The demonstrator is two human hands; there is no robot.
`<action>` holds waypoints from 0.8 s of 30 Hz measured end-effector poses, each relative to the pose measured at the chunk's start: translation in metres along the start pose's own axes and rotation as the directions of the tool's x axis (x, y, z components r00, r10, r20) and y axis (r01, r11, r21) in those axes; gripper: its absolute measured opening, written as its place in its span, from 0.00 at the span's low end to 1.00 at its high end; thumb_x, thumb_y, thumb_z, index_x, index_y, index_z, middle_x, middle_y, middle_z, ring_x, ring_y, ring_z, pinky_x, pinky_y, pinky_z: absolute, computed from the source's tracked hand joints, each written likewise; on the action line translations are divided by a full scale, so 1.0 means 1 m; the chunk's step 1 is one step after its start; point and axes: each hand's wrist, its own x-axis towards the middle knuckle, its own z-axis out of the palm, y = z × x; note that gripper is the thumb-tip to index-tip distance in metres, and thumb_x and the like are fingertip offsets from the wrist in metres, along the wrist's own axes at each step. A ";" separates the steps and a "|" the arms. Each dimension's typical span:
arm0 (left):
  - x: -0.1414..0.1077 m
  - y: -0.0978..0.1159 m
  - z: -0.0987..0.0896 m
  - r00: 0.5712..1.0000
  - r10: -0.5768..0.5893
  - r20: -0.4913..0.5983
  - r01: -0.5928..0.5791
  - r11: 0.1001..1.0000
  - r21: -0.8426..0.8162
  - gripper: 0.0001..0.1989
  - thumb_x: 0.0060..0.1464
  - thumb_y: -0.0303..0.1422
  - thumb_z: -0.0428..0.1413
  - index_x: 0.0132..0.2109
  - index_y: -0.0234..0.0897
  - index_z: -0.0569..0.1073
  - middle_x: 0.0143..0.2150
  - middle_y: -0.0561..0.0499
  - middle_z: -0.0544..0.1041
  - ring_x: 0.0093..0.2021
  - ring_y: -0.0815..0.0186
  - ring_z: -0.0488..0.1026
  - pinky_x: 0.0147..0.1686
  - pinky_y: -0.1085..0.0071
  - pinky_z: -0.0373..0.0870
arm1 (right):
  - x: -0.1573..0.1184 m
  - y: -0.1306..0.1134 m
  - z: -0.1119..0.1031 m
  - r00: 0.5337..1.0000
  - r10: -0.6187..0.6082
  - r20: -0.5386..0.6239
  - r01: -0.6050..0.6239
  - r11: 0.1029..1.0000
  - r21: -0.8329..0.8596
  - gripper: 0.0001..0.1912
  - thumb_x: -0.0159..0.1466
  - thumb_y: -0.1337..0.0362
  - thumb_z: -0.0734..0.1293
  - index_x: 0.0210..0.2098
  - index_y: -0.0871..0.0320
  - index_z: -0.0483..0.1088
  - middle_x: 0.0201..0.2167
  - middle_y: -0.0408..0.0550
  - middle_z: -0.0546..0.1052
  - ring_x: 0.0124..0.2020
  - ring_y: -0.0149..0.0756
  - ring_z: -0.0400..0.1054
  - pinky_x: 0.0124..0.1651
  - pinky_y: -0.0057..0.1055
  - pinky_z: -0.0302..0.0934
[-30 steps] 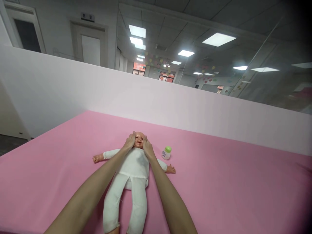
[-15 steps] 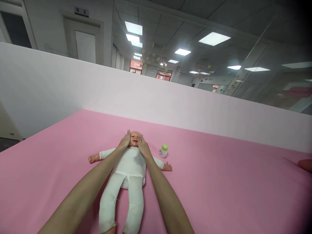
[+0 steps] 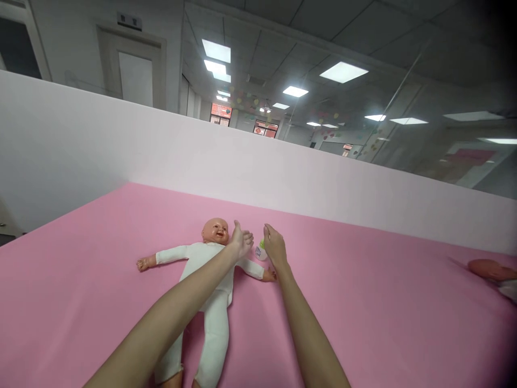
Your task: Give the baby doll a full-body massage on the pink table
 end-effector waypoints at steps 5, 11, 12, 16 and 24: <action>0.003 -0.020 0.003 0.988 -0.144 0.061 0.153 0.969 -0.196 0.52 0.63 0.65 0.29 0.70 0.23 0.61 0.66 0.20 0.67 0.63 0.44 0.73 0.54 0.52 0.78 | -0.018 0.032 -0.013 0.982 -0.044 0.182 0.050 0.998 -0.028 0.31 0.75 0.50 0.51 0.68 0.60 0.66 0.71 0.53 0.65 0.73 0.44 0.56 0.74 0.43 0.48; 0.002 -0.029 0.008 0.978 -0.185 0.094 0.206 0.925 -0.319 0.49 0.63 0.64 0.33 0.68 0.24 0.63 0.63 0.21 0.70 0.57 0.45 0.77 0.50 0.55 0.80 | -0.032 0.045 0.002 0.953 -0.087 0.291 0.148 0.970 -0.194 0.30 0.75 0.58 0.48 0.68 0.65 0.66 0.72 0.57 0.62 0.74 0.44 0.53 0.74 0.42 0.49; 0.000 -0.029 0.007 0.978 -0.184 0.097 0.206 0.922 -0.328 0.49 0.64 0.64 0.33 0.68 0.24 0.64 0.64 0.21 0.69 0.58 0.46 0.77 0.51 0.56 0.79 | -0.031 0.047 0.002 0.952 -0.093 0.292 0.156 0.968 -0.199 0.31 0.75 0.58 0.48 0.68 0.66 0.66 0.72 0.57 0.61 0.75 0.44 0.52 0.75 0.42 0.48; -0.012 -0.025 0.002 0.983 -0.153 0.099 0.177 0.928 -0.328 0.45 0.66 0.62 0.36 0.69 0.27 0.63 0.66 0.25 0.69 0.61 0.48 0.75 0.56 0.54 0.75 | -0.027 0.050 -0.002 0.957 -0.117 0.265 0.157 0.978 -0.136 0.33 0.75 0.53 0.49 0.70 0.65 0.63 0.73 0.57 0.60 0.75 0.44 0.50 0.76 0.45 0.45; -0.058 -0.008 -0.007 0.991 0.098 0.087 -0.073 0.965 -0.252 0.42 0.64 0.63 0.41 0.67 0.35 0.70 0.66 0.34 0.72 0.66 0.46 0.70 0.62 0.54 0.70 | -0.096 -0.062 0.048 0.960 -0.278 0.037 0.261 0.934 0.245 0.50 0.69 0.31 0.46 0.78 0.60 0.40 0.78 0.54 0.43 0.79 0.50 0.31 0.77 0.56 0.36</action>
